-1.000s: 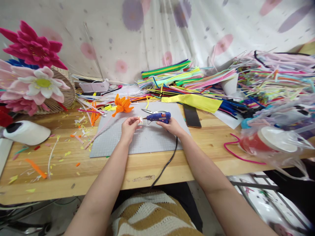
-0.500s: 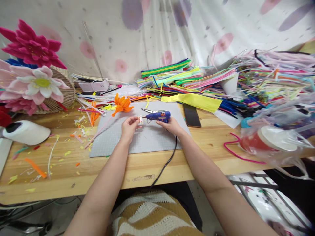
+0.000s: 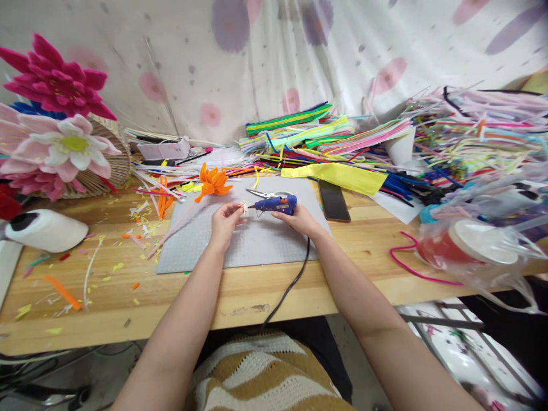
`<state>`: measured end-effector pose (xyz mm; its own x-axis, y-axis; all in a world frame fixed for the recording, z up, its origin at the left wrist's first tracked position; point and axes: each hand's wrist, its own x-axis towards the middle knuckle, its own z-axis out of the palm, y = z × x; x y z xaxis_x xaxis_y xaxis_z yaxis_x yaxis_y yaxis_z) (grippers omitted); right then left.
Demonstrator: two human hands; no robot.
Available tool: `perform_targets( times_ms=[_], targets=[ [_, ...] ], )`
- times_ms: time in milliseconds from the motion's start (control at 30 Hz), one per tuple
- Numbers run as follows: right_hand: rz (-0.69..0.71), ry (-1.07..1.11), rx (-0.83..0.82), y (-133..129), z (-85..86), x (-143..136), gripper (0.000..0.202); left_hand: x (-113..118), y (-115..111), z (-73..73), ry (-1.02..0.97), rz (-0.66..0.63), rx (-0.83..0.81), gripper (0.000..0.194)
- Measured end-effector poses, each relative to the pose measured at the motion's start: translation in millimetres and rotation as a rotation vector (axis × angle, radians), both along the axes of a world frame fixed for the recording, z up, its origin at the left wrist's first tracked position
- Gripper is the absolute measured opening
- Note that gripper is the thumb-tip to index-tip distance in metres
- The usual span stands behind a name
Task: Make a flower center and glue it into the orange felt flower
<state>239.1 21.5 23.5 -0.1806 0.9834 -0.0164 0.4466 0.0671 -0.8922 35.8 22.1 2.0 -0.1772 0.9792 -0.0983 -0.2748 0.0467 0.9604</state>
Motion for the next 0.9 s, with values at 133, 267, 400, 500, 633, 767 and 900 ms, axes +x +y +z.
perform_targets(
  times_ms=[133,267,400,500,633,767,900],
  targets=[
    [-0.016,0.033,0.032,3.3,-4.9,-3.3,0.045,0.2,0.0,-0.3,-0.008,-0.005,-0.003,0.032],
    [0.030,0.051,0.032,1.4,-1.6,-3.3,0.046,-0.1,-0.1,-0.5,-0.002,0.000,0.000,0.032],
    [0.037,0.005,0.014,0.1,1.5,2.1,0.045,-0.3,-0.1,-0.2,-0.010,0.001,0.002,0.032],
    [-0.005,-0.004,0.017,2.6,-2.1,2.1,0.043,-0.4,0.5,-1.2,-0.012,-0.008,0.001,0.032],
    [0.021,0.050,0.035,4.6,-5.1,-2.9,0.044,-0.5,1.1,-2.8,-0.014,-0.009,0.007,0.033],
    [0.073,0.068,0.034,1.9,-1.0,-1.9,0.043,-0.4,0.1,-1.6,-0.005,-0.001,0.007,0.032],
    [0.045,0.018,0.021,1.1,0.0,2.9,0.043,0.2,-0.7,0.6,-0.006,0.000,0.003,0.033]
  ],
)
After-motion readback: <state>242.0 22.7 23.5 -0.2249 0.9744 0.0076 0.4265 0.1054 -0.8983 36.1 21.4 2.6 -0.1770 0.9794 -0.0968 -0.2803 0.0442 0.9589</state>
